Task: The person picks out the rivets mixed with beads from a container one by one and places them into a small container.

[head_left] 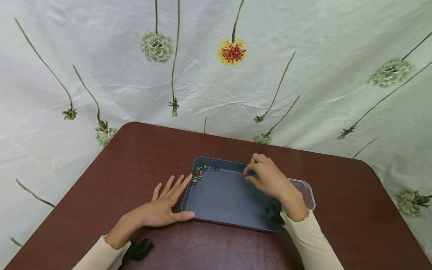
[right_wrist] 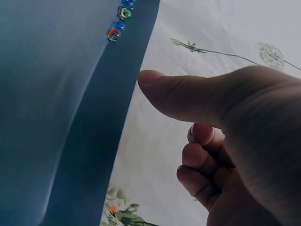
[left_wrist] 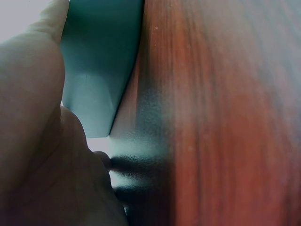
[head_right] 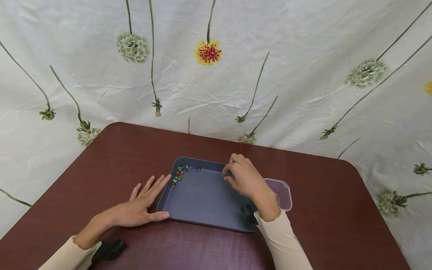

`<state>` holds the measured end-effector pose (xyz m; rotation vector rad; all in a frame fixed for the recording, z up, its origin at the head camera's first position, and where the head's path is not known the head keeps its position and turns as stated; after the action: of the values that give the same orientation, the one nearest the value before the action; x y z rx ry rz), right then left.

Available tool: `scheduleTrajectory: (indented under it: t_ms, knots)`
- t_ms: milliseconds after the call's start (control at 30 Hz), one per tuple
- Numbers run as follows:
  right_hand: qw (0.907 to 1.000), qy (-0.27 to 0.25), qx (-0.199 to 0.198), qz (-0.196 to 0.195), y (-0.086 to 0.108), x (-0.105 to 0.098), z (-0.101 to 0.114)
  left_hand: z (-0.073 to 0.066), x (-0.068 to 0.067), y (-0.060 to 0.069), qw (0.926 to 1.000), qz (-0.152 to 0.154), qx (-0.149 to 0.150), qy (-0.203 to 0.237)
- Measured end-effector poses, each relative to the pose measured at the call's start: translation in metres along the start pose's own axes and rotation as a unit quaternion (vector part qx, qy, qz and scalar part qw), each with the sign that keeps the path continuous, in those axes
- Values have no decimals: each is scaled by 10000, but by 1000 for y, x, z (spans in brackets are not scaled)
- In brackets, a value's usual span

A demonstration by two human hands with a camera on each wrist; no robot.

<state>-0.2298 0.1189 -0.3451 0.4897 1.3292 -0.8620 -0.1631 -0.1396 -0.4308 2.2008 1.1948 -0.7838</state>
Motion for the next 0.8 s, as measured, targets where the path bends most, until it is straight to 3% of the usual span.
scheduleTrajectory:
  t_ms: [800]
  knots:
    - [9990,-100,-341,253,-58,31,24,3,2,-2,10000,66,-63,13]
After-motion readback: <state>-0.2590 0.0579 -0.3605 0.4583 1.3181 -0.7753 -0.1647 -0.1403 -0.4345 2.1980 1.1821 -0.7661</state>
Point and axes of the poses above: each hand's wrist, its own y-axis away from the middle knuckle, its own x-axis out of the palm, z = x × y, the point moved 7 cm from there along -y, towards the middle knuckle, and after that the axes turned 1 degree about -x, right-handed, at the moved point
